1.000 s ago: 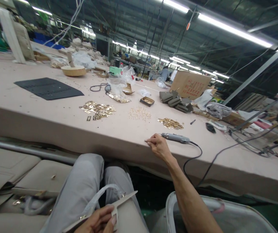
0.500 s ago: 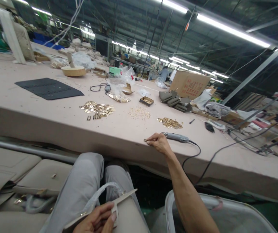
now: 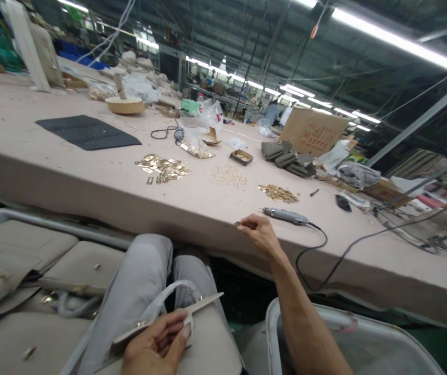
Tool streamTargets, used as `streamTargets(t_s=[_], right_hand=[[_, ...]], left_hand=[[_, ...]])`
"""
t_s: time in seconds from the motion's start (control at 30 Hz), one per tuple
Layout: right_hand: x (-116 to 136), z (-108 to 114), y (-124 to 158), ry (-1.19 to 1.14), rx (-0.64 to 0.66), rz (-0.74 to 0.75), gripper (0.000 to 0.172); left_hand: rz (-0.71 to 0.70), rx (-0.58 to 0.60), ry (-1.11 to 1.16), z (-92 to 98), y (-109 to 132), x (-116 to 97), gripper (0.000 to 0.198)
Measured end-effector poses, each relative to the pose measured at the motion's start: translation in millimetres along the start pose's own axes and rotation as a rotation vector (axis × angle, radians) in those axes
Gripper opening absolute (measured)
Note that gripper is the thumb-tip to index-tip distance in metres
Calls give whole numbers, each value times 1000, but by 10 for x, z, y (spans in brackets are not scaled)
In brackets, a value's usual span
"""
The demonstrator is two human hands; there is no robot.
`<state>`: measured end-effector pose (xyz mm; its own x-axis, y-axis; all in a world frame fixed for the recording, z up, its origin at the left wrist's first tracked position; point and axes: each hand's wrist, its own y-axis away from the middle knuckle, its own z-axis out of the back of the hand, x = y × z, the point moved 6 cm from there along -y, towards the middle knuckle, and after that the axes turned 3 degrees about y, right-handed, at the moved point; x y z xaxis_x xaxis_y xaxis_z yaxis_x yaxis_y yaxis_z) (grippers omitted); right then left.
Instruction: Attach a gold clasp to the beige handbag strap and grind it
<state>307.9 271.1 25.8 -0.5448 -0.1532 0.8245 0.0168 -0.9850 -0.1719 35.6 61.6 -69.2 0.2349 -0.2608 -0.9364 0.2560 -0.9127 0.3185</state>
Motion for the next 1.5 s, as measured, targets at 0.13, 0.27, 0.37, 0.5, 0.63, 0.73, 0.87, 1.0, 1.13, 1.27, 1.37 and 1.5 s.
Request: streamTargets(t_s=[0.13, 0.27, 0.37, 0.5, 0.63, 0.73, 0.87, 1.0, 1.13, 1.27, 1.37, 1.5], right_hand=[[131, -425, 693, -271, 177, -67, 25], [200, -904, 1278, -467, 425, -191, 28], [194, -1137, 1534, -523, 516, -259, 27], [163, -1241, 1645, -549, 528, -294, 30], [179, -1221, 1636, -435, 522, -231, 23], [190, -1206, 1629, -375, 497, -191, 21], [182, -1206, 1650, -370, 463, -197, 20], [199, -1190, 1667, -351, 447, -214, 21], [241, -1187, 1672, -356, 445, -222, 22], [297, -1180, 1657, -309, 417, -175, 17], [322, -1184, 1661, -290, 419, -163, 16], [332, -1168, 1669, -267, 399, -156, 15]], left_hand=[[50, 92, -39, -46, 56, -118, 33], [110, 121, 39, -68, 14, -78, 32], [130, 138, 75, -77, 14, -41, 32], [114, 156, 86, -92, 8, -50, 32], [135, 152, 108, -100, -17, -22, 32], [142, 161, 103, -104, -23, 7, 31], [144, 169, 109, -108, -18, 10, 29], [145, 160, 95, -113, -17, -16, 29], [124, 168, 85, -118, -13, -31, 29], [128, 156, 77, -98, -4, -13, 30], [140, 159, 90, -96, 4, -9, 32], [150, 166, 129, -103, 12, -19, 32]])
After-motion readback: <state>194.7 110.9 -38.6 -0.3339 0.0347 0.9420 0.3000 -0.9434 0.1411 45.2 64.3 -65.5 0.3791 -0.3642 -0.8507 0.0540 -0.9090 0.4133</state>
